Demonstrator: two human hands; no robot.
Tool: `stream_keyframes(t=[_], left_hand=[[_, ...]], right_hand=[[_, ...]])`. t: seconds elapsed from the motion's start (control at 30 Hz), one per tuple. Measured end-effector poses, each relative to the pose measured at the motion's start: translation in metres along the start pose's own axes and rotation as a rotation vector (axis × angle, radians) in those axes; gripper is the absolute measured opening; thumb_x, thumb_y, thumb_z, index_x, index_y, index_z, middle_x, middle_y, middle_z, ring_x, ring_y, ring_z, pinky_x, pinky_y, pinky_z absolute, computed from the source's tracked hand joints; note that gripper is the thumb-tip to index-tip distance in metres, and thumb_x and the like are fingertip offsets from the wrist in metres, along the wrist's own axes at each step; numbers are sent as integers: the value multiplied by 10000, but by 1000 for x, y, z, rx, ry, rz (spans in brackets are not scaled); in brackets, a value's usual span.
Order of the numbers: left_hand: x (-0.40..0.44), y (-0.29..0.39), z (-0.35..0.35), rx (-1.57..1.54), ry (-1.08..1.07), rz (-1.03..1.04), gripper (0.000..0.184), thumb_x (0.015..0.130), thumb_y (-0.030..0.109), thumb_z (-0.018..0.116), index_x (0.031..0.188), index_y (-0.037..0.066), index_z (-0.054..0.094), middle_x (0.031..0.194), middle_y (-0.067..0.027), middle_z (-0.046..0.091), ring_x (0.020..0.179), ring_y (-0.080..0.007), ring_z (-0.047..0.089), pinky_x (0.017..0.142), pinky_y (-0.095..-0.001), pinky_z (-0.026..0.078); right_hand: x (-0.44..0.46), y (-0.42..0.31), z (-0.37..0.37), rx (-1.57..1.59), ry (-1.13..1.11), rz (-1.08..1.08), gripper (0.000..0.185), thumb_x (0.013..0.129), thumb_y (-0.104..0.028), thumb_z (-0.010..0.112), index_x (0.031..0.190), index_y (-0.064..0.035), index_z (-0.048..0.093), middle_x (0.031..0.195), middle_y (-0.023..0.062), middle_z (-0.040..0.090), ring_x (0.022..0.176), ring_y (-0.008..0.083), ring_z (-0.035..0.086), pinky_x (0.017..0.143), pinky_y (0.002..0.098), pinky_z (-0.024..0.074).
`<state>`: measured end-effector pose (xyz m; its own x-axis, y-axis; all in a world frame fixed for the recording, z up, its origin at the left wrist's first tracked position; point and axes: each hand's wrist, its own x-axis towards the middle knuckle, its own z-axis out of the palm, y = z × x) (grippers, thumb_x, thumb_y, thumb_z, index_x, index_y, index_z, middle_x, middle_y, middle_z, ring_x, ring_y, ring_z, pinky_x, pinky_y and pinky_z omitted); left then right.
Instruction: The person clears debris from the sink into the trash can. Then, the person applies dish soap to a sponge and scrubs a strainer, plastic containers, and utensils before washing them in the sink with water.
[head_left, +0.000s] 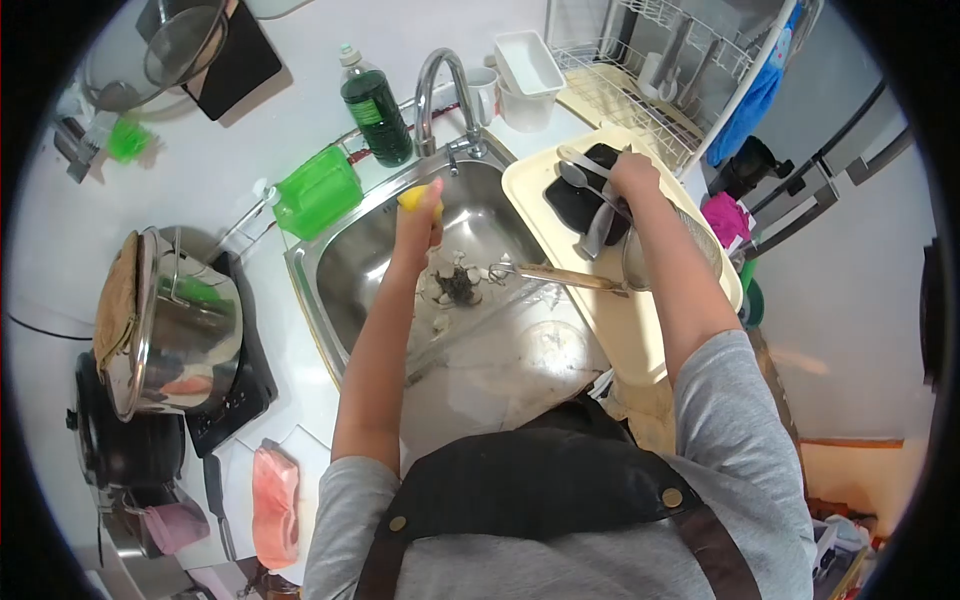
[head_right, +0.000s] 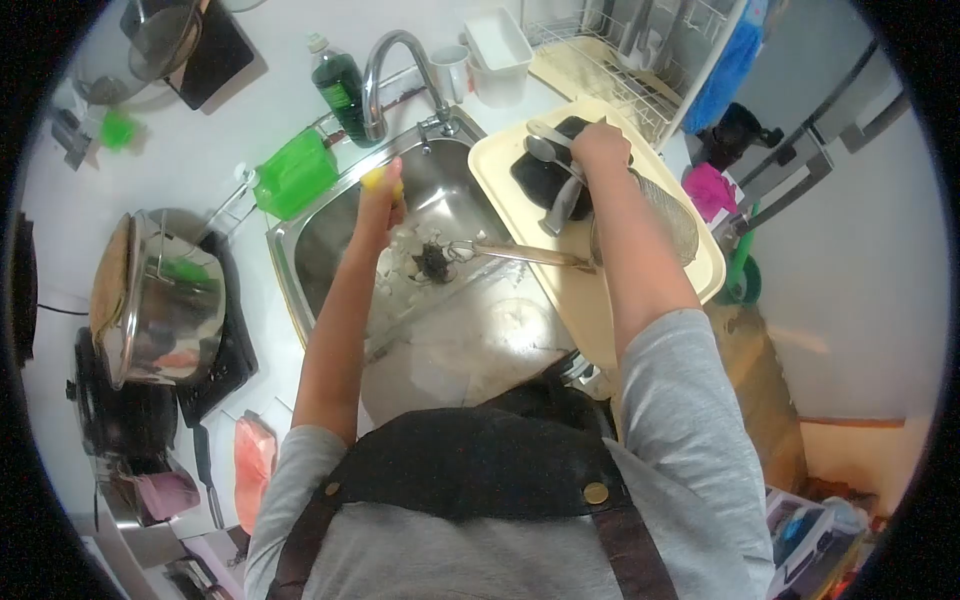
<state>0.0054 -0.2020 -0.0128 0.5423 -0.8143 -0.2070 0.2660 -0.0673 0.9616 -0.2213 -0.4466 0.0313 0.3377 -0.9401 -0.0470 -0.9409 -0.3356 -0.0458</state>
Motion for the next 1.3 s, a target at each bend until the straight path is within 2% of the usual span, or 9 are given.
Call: stream_keyframes(t=[0.13,0.17,0.23,0.53,0.63,0.73,0.97,1.2,1.3], left_hand=[[10,-45,-20,164,-259,171,484,848,547,474,1076,123,526,872,-46,560,806,-137,546,694,-284,446],[36,-92,-44,1033,-65,60,641,851,576,435,1316,136,392,1120,-123,544,1037,-203,510,909,-351,379],[-3,-85,-33,1116,-89,-59,657,852,574,425,1378,198,308,1271,-145,459,1109,-251,482,949,-364,354],[-26,-37,-32,-97,-107,-272,539,890,297,498,1374,224,274,1203,-84,487,1064,-242,517,843,-438,462],[-21,-51,-43,-436,-129,-286,463,839,162,552,1266,75,395,1164,-102,512,1028,-260,544,874,-424,473],[-44,-38,-47,-316,-161,-213,446,814,158,572,1214,26,425,1140,-111,533,1031,-270,549,842,-409,484],[-74,-2,-68,-55,105,-269,472,802,177,569,1237,65,423,1154,-82,514,1049,-261,516,886,-444,424],[-5,-53,-53,-790,-223,-135,271,840,276,503,1083,158,491,980,-15,533,875,-198,525,768,-340,448],[19,-63,-41,-907,-277,-220,190,869,322,478,971,164,499,877,3,513,819,-168,504,715,-301,445]], right_hand=[[4,-1,12,32,53,-33,262,749,-153,525,949,-46,656,1022,160,624,970,286,601,809,372,485],[1,0,15,64,43,-41,255,748,-143,526,945,-43,655,1018,164,624,961,293,603,810,375,485],[2,-5,13,95,53,-59,248,750,-128,527,944,-34,649,1011,173,622,950,303,605,810,381,485],[6,-96,-5,311,151,-428,285,710,-231,614,876,1,622,932,210,621,865,350,605,754,410,488],[10,-176,48,1042,-233,-386,225,672,-177,587,704,45,615,647,185,602,596,283,614,544,374,481],[-8,-215,84,1624,-764,116,344,742,-261,598,1044,-124,506,953,43,516,689,197,503,524,341,459],[19,-232,124,1453,-713,177,444,825,-481,444,1070,-113,488,1127,66,439,744,229,478,690,402,471],[-27,-218,40,1227,-1393,-394,255,855,-259,533,793,-22,603,687,93,609,606,176,600,560,269,504],[-47,-217,30,836,-1023,-908,244,838,-225,526,828,-5,631,716,89,616,637,166,609,616,258,519]])
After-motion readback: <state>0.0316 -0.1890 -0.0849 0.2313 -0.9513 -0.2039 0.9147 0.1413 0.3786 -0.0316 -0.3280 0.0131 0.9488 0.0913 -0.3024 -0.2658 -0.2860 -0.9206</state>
